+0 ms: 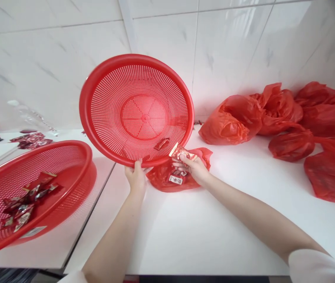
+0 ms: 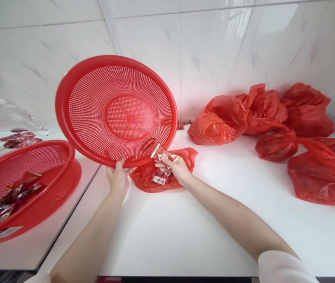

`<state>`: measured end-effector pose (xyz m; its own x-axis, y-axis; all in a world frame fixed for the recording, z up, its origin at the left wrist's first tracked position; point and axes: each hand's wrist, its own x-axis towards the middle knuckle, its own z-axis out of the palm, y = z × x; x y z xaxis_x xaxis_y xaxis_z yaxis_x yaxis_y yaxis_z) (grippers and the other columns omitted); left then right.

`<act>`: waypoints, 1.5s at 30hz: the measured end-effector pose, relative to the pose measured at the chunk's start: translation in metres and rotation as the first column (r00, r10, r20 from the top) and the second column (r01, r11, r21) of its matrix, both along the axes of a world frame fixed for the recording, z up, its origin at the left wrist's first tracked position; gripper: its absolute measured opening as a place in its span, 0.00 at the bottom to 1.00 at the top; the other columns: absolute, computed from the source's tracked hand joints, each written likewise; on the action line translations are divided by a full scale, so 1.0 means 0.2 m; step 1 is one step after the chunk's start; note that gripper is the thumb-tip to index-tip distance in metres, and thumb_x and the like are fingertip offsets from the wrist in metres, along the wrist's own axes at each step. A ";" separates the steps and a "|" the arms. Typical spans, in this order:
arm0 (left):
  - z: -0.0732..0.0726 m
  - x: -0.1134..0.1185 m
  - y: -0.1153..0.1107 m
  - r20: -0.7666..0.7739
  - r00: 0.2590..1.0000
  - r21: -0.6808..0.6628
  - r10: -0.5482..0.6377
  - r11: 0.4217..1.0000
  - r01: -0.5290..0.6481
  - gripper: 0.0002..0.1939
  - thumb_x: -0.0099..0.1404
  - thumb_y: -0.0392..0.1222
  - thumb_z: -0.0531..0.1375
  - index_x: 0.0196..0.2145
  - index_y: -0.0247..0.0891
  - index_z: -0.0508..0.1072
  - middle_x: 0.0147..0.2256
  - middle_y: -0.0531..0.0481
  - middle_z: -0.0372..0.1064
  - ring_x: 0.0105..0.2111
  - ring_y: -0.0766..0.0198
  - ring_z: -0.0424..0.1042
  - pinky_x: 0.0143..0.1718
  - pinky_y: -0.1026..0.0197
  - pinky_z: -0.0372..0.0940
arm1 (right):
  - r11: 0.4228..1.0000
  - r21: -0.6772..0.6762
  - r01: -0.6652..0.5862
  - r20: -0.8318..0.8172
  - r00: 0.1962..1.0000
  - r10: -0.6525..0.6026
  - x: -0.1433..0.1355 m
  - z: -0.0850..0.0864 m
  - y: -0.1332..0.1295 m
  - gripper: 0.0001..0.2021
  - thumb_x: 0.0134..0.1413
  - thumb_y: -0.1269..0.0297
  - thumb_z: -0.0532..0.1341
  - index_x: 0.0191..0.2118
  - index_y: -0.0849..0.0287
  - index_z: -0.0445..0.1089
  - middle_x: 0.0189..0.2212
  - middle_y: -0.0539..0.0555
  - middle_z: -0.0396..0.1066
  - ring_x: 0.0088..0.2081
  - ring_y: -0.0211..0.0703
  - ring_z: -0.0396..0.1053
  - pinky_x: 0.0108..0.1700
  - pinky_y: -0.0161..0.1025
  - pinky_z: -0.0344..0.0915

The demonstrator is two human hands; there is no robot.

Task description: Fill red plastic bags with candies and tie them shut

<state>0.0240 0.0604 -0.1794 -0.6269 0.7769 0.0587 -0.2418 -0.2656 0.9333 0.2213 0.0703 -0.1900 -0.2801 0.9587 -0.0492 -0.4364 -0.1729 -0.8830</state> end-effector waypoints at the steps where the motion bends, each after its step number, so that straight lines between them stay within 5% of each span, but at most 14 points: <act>1: 0.00 0.00 0.00 0.006 1.000 -0.003 -0.002 1.000 0.002 0.15 0.54 0.37 0.61 0.40 0.42 0.65 0.36 0.52 0.70 0.30 0.64 0.76 0.34 0.55 0.74 | 1.000 -0.004 -0.001 0.007 1.000 0.001 0.00 -0.01 0.00 0.17 0.49 0.55 0.68 0.42 0.60 0.74 0.40 0.58 0.78 0.37 0.44 0.78 0.31 0.31 0.74; 10: 0.00 0.01 -0.01 0.009 1.000 -0.001 -0.005 1.000 0.006 0.14 0.54 0.37 0.61 0.39 0.42 0.65 0.38 0.51 0.70 0.32 0.63 0.76 0.33 0.55 0.74 | 0.999 0.039 0.010 0.025 1.000 -0.011 0.01 0.01 0.02 0.20 0.47 0.46 0.66 0.36 0.60 0.74 0.31 0.56 0.78 0.30 0.46 0.77 0.27 0.38 0.74; 17: 0.04 -0.01 -0.01 -0.008 0.998 0.044 0.064 0.997 -0.064 0.15 0.52 0.36 0.60 0.39 0.42 0.65 0.39 0.50 0.70 0.33 0.64 0.75 0.33 0.56 0.74 | 0.955 0.284 -0.081 0.426 0.903 -0.050 0.05 0.01 0.03 0.21 0.50 0.44 0.63 0.29 0.61 0.73 0.24 0.53 0.74 0.26 0.44 0.72 0.32 0.41 0.70; 19: 0.06 -0.01 -0.02 -0.018 0.996 0.063 0.088 0.994 -0.087 0.16 0.52 0.35 0.60 0.41 0.42 0.65 0.41 0.49 0.70 0.34 0.63 0.75 0.34 0.56 0.74 | 0.887 0.462 -0.013 0.545 0.793 -0.272 0.06 0.01 0.03 0.18 0.52 0.47 0.63 0.34 0.60 0.73 0.30 0.54 0.75 0.32 0.46 0.73 0.38 0.43 0.70; 22: 0.07 0.01 -0.03 -0.032 0.996 0.070 0.087 0.994 -0.085 0.18 0.53 0.36 0.60 0.43 0.43 0.66 0.45 0.48 0.70 0.37 0.62 0.75 0.35 0.55 0.74 | 0.668 0.740 0.081 0.503 0.592 -0.630 0.08 0.01 0.03 0.14 0.58 0.55 0.59 0.44 0.58 0.71 0.42 0.58 0.73 0.45 0.49 0.70 0.50 0.48 0.66; 24: 0.06 0.03 -0.05 -0.047 0.996 0.053 0.071 0.996 -0.069 0.17 0.54 0.38 0.60 0.43 0.42 0.66 0.45 0.48 0.71 0.37 0.61 0.76 0.35 0.55 0.74 | 0.529 0.848 0.039 0.439 0.508 -0.741 0.09 0.03 0.01 0.12 0.61 0.59 0.56 0.47 0.57 0.69 0.47 0.60 0.70 0.51 0.51 0.67 0.55 0.51 0.62; 27: 0.02 0.08 -0.07 -0.086 0.996 0.020 0.011 1.000 -0.009 0.16 0.55 0.40 0.62 0.43 0.39 0.68 0.41 0.46 0.73 0.36 0.59 0.77 0.33 0.56 0.75 | 0.423 0.892 -0.158 0.447 0.444 -0.776 0.08 0.06 -0.03 0.13 0.63 0.60 0.53 0.50 0.55 0.67 0.55 0.61 0.66 0.59 0.52 0.61 0.61 0.55 0.55; 29: -0.01 0.12 -0.08 -0.108 0.992 0.003 -0.069 0.998 0.070 0.16 0.55 0.42 0.63 0.42 0.38 0.69 0.40 0.45 0.74 0.36 0.57 0.77 0.32 0.56 0.75 | 0.431 0.860 -0.272 0.507 0.371 -0.778 0.06 0.07 -0.05 0.18 0.63 0.57 0.52 0.55 0.57 0.64 0.63 0.62 0.57 0.65 0.54 0.51 0.64 0.59 0.48; 31: -0.03 0.16 -0.11 -0.115 0.980 -0.021 -0.160 0.987 0.158 0.17 0.56 0.43 0.64 0.42 0.37 0.70 0.39 0.44 0.74 0.35 0.55 0.77 0.31 0.55 0.75 | 0.514 0.802 -0.304 0.590 0.270 -0.761 0.03 0.06 -0.07 0.26 0.63 0.51 0.52 0.61 0.60 0.59 0.67 0.64 0.46 0.68 0.60 0.41 0.65 0.63 0.44; 34: -0.05 0.20 -0.14 -0.146 0.957 -0.055 -0.249 0.968 0.244 0.18 0.56 0.46 0.64 0.42 0.36 0.70 0.40 0.42 0.75 0.36 0.53 0.77 0.31 0.55 0.75 | 0.634 0.700 -0.327 0.704 0.174 -0.688 0.02 0.04 -0.06 0.33 0.61 0.44 0.51 0.64 0.62 0.56 0.67 0.67 0.47 0.67 0.67 0.42 0.61 0.67 0.48; 37: -0.06 0.20 -0.14 -0.200 0.951 -0.078 -0.234 0.972 0.223 0.18 0.56 0.46 0.65 0.42 0.35 0.71 0.39 0.42 0.74 0.37 0.53 0.77 0.33 0.56 0.75 | 0.615 0.645 -0.454 0.750 0.223 -0.623 0.06 0.05 -0.04 0.29 0.61 0.44 0.52 0.60 0.59 0.64 0.58 0.65 0.63 0.60 0.62 0.58 0.57 0.60 0.59; 42: -0.07 0.15 -0.09 -0.101 0.983 -0.101 -0.151 0.985 0.141 0.15 0.56 0.43 0.62 0.41 0.37 0.69 0.35 0.46 0.74 0.34 0.56 0.77 0.31 0.55 0.75 | 0.388 0.675 -0.628 0.721 0.452 -0.525 0.10 0.07 0.00 0.19 0.60 0.54 0.58 0.55 0.53 0.69 0.51 0.58 0.71 0.53 0.51 0.65 0.55 0.51 0.64; 43: -0.07 0.14 -0.08 -0.073 0.989 -0.103 -0.125 0.988 0.117 0.15 0.56 0.42 0.62 0.41 0.37 0.69 0.35 0.47 0.74 0.33 0.57 0.77 0.32 0.55 0.75 | 0.379 0.695 -0.611 0.712 0.512 -0.479 0.10 0.08 0.00 0.16 0.62 0.58 0.57 0.54 0.52 0.70 0.50 0.57 0.72 0.53 0.48 0.66 0.55 0.49 0.64; 45: -0.06 0.11 -0.05 -0.032 0.997 -0.113 -0.076 0.991 0.071 0.14 0.55 0.40 0.61 0.41 0.38 0.67 0.35 0.48 0.73 0.31 0.59 0.77 0.32 0.54 0.75 | 0.475 0.732 -0.489 0.671 0.639 -0.375 0.09 0.08 0.01 0.15 0.64 0.62 0.55 0.54 0.51 0.69 0.49 0.54 0.73 0.51 0.44 0.69 0.55 0.46 0.66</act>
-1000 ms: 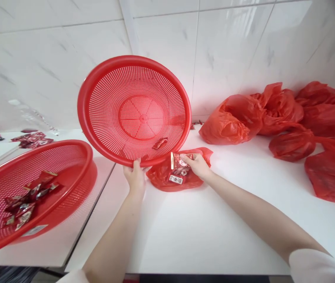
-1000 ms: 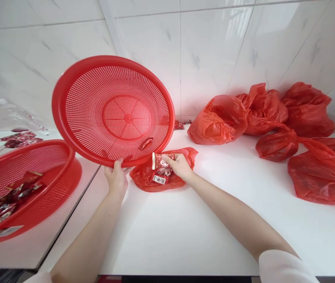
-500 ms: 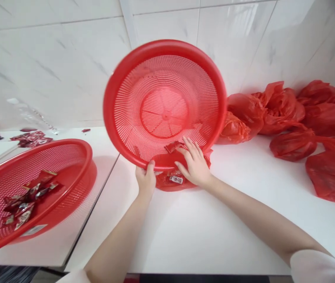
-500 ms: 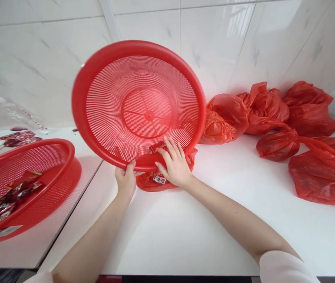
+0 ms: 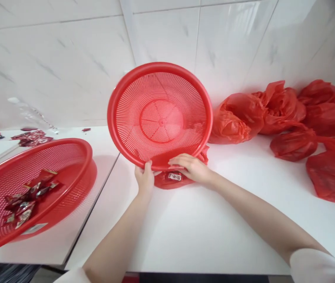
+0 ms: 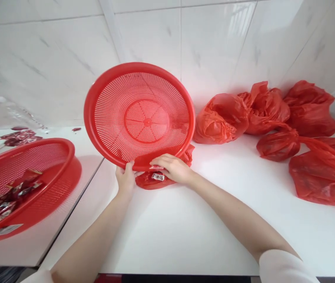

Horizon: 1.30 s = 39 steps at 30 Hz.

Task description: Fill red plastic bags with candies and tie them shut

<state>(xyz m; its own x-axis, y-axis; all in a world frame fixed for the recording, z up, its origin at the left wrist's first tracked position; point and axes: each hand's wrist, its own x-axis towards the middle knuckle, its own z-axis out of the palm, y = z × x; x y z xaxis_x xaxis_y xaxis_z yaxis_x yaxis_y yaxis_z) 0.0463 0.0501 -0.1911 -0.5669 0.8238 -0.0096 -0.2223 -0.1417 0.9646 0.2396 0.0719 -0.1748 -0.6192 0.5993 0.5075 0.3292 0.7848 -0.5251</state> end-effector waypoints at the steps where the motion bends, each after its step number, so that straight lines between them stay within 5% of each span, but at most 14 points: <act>1: 0.00 -0.02 0.01 0.013 1.000 -0.001 0.022 1.000 -0.022 0.14 0.55 0.39 0.61 0.41 0.38 0.67 0.35 0.49 0.73 0.30 0.60 0.77 0.32 0.53 0.75 | 0.994 -0.104 0.023 -0.111 0.993 -0.035 0.00 0.00 0.00 0.16 0.63 0.61 0.55 0.54 0.52 0.69 0.48 0.54 0.74 0.50 0.44 0.71 0.54 0.45 0.67; 5: 0.03 -0.08 0.04 0.066 0.992 0.036 0.104 0.994 -0.107 0.15 0.54 0.37 0.59 0.40 0.41 0.63 0.37 0.50 0.72 0.28 0.64 0.76 0.32 0.53 0.75 | 0.882 -0.472 -0.006 -0.395 0.895 -0.206 0.00 -0.01 0.04 0.19 0.54 0.54 0.63 0.49 0.57 0.71 0.41 0.54 0.77 0.42 0.47 0.75 0.46 0.45 0.72; 11: 0.09 -0.13 0.06 0.106 0.975 0.078 0.197 0.975 -0.206 0.18 0.53 0.35 0.58 0.42 0.43 0.61 0.41 0.48 0.71 0.30 0.65 0.75 0.33 0.54 0.74 | 0.826 -0.562 0.034 -0.386 0.873 -0.298 0.03 -0.06 0.11 0.16 0.55 0.52 0.61 0.41 0.61 0.72 0.36 0.55 0.77 0.36 0.46 0.75 0.42 0.44 0.71; 17: 0.10 -0.13 0.04 0.080 0.978 0.106 0.195 0.974 -0.203 0.20 0.53 0.36 0.58 0.44 0.44 0.62 0.43 0.48 0.70 0.32 0.65 0.75 0.32 0.57 0.73 | 0.876 -0.317 0.363 -0.361 0.808 -0.465 0.03 -0.08 0.10 0.18 0.57 0.58 0.59 0.52 0.59 0.67 0.51 0.60 0.70 0.52 0.50 0.68 0.56 0.51 0.63; 21: 0.10 -0.10 0.02 0.014 0.992 0.111 0.127 0.986 -0.128 0.15 0.53 0.38 0.59 0.40 0.40 0.66 0.39 0.49 0.71 0.31 0.65 0.74 0.31 0.59 0.73 | 0.917 -0.121 0.380 -0.386 0.833 -0.396 0.02 -0.05 0.07 0.31 0.54 0.67 0.59 0.64 0.52 0.54 0.63 0.58 0.57 0.63 0.50 0.56 0.62 0.53 0.57; 25: 0.13 -0.10 -0.02 -0.168 0.986 0.109 -0.004 0.994 0.023 0.14 0.56 0.43 0.60 0.41 0.37 0.68 0.37 0.47 0.73 0.33 0.59 0.75 0.33 0.57 0.73 | 0.923 -0.138 0.358 -0.356 0.852 -0.384 0.02 -0.07 0.05 0.24 0.48 0.72 0.59 0.53 0.52 0.66 0.50 0.55 0.70 0.53 0.51 0.66 0.56 0.52 0.62; 27: 0.19 -0.13 -0.06 -0.447 0.892 0.104 -0.062 0.987 0.120 0.18 0.59 0.47 0.59 0.45 0.37 0.69 0.39 0.45 0.74 0.37 0.56 0.76 0.39 0.52 0.72 | 0.907 -0.186 0.379 -0.429 0.799 -0.422 0.03 -0.11 0.06 0.15 0.45 0.71 0.60 0.42 0.55 0.69 0.40 0.53 0.73 0.44 0.49 0.70 0.50 0.49 0.66; 30: 0.32 -0.22 -0.13 -0.891 0.452 0.106 0.032 0.985 0.138 0.22 0.64 0.49 0.55 0.54 0.39 0.68 0.48 0.42 0.73 0.50 0.52 0.71 0.57 0.45 0.59 | 0.874 -0.289 0.390 -0.543 0.685 -0.486 0.02 -0.15 0.06 0.11 0.43 0.69 0.61 0.36 0.57 0.67 0.35 0.52 0.72 0.38 0.46 0.70 0.44 0.44 0.67; 33: 0.42 -0.34 -0.19 -0.967 0.092 0.206 0.237 0.942 -0.264 0.25 0.68 0.50 0.50 0.58 0.37 0.65 0.55 0.37 0.67 0.59 0.47 0.62 0.63 0.36 0.39 | 0.859 -0.340 0.383 -0.590 0.624 -0.512 0.00 -0.18 0.05 0.12 0.42 0.68 0.63 0.37 0.57 0.66 0.35 0.51 0.70 0.38 0.45 0.69 0.44 0.42 0.65; 36: 0.44 -0.48 -0.20 -0.991 0.047 0.054 0.124 0.703 -0.709 0.29 0.64 0.53 0.54 0.56 0.30 0.66 0.50 0.28 0.70 0.55 0.35 0.64 0.58 0.26 0.36 | 0.855 -0.354 0.379 -0.601 0.609 -0.518 0.00 -0.19 0.05 0.12 0.42 0.68 0.63 0.37 0.57 0.66 0.35 0.51 0.70 0.38 0.44 0.69 0.43 0.41 0.65; 39: 0.41 -0.59 -0.18 -0.980 0.128 -0.194 -0.154 0.562 -0.804 0.18 0.59 0.42 0.59 0.45 0.29 0.72 0.39 0.31 0.75 0.48 0.35 0.70 0.59 0.28 0.36 | 0.853 -0.343 0.393 -0.594 0.613 -0.521 0.00 -0.19 0.06 0.12 0.42 0.68 0.62 0.37 0.58 0.66 0.35 0.51 0.70 0.37 0.44 0.69 0.43 0.41 0.65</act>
<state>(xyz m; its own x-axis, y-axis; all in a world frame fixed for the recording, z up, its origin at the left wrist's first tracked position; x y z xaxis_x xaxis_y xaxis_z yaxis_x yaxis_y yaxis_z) -0.0723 0.0138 -0.1084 -0.7408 0.5426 0.3961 0.6453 0.7386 0.1951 0.2400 0.0829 -0.2121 0.2037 0.8224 0.5312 0.1504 0.5098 -0.8470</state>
